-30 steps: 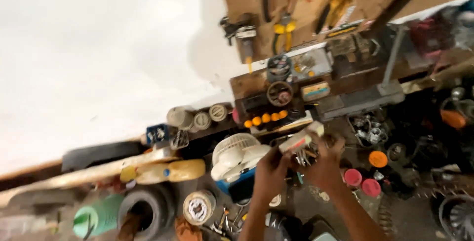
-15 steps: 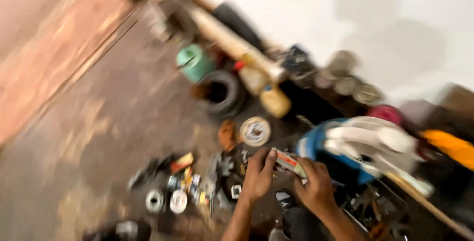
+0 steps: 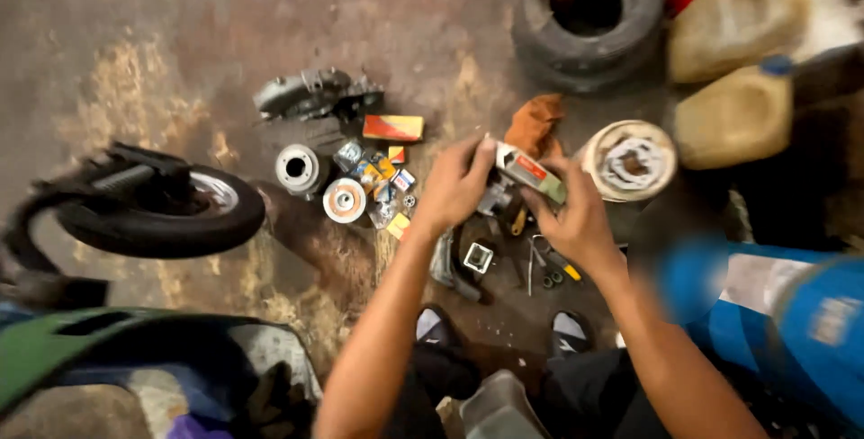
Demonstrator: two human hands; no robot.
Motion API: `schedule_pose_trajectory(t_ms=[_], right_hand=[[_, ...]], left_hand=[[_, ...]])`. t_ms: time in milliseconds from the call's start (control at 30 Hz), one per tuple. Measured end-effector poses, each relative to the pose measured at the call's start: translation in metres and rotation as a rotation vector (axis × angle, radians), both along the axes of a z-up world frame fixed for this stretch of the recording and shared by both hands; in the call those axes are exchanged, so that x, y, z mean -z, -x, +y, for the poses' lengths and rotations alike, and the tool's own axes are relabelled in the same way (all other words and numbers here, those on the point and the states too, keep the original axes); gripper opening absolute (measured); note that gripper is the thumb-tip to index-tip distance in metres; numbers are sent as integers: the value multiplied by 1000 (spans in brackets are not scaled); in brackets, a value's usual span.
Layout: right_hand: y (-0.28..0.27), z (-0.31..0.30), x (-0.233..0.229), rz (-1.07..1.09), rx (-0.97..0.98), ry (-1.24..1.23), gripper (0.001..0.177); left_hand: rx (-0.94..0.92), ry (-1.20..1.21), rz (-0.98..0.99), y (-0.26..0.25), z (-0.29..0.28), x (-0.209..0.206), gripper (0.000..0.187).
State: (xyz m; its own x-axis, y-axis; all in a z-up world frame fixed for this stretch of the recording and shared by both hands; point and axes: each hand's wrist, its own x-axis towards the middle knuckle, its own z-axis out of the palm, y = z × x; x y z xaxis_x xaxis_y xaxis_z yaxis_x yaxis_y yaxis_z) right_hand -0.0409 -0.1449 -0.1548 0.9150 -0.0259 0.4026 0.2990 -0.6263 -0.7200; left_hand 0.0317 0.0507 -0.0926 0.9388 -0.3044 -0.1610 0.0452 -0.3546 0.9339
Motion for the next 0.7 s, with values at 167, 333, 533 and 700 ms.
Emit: schedule_pose_trajectory(t_ms=[167, 333, 533, 700], right_hand=[[-14, 54, 86, 9, 4, -103, 65], [-2, 83, 138, -114, -95, -91, 83], [27, 93, 134, -239, -161, 58, 90], [48, 89, 116, -258, -199, 185, 81]], left_hand=[[-146, 177, -148, -11, 36, 111, 29], [-85, 175, -276, -2, 70, 169, 19], [-69, 84, -17, 30, 80, 183, 52], [118, 260, -121, 88, 86, 161, 38]])
